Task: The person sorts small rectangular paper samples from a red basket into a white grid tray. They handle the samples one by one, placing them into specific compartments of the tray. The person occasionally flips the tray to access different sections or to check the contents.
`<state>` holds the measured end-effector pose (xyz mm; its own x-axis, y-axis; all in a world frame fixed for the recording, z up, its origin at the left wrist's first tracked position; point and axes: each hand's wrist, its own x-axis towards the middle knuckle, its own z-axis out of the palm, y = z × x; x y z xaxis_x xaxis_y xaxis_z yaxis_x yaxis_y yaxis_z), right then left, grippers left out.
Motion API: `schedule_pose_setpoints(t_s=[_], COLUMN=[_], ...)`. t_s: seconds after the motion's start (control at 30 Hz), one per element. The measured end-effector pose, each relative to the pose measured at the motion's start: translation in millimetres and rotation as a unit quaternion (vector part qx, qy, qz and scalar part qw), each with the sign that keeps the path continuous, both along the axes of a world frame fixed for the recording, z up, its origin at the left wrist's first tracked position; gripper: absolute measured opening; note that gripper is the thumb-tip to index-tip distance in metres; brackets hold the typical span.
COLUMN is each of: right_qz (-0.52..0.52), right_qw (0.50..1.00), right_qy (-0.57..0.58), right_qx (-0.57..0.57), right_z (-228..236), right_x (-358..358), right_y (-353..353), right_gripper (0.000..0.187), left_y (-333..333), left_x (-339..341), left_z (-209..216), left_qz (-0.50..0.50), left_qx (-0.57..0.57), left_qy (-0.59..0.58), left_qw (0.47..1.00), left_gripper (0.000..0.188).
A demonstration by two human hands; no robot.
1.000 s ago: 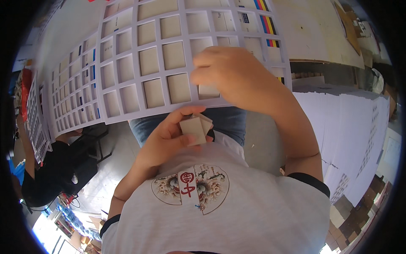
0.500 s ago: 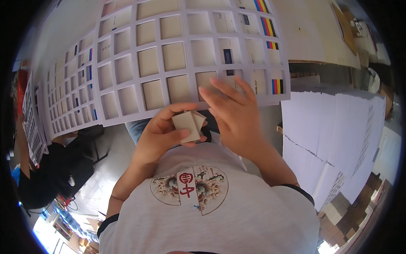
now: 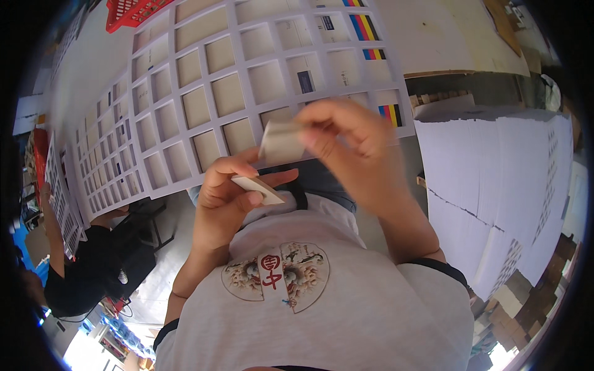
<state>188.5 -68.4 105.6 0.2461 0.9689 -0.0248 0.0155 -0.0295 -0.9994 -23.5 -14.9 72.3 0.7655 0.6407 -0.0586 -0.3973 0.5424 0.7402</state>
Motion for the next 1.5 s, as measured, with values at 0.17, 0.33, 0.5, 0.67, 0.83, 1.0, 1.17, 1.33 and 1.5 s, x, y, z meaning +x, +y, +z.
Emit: schedule_pose_setpoints(t_s=[0.17,0.33,0.5,0.67,0.83,1.0,1.17,1.33,1.5], right_qz=[-0.026,0.017,0.008,0.083,0.075,0.066,-0.004,-0.007,0.019], right_qw=[0.997,0.976,0.972,0.933,0.851,0.836,0.882,0.905,0.906], right_qy=[-0.072,-0.215,-0.233,-0.350,-0.519,-0.538,-0.471,-0.422,-0.420], right_qx=[-0.029,-0.028,-0.036,-0.020,0.022,0.086,0.024,0.047,0.051], right_z=[-5,-13,-11,-11,-7,-22,-21,-22,-25], right_x=[43,46,44,39,25,31,25,26,31], right_y=[15,20,21,19,1,-8,-9,-4,-2], right_gripper=[0.024,0.019,0.020,0.024,0.040,0.042,0.041,0.039,0.033], left_y=[4,13,31,37,39,37,30,32,35], left_x=[0,6,3,1,4,8,20,38,47], left_z=[-4,-5,1,5,5,5,5,9,10], left_qz=[0.054,0.154,0.158,0.126,0.136,0.166,0.188,0.227,0.211], left_qx=[0.105,0.263,0.478,0.573,0.539,0.502,0.480,0.490,0.401], left_qy=[0.032,0.141,0.337,0.389,0.393,0.378,0.321,0.301,0.274], left_qw=[0.993,0.942,0.795,0.711,0.732,0.760,0.794,0.786,0.848], left_gripper=[0.033,0.038,0.044,0.046,0.048,0.043,0.041,0.039,0.038])
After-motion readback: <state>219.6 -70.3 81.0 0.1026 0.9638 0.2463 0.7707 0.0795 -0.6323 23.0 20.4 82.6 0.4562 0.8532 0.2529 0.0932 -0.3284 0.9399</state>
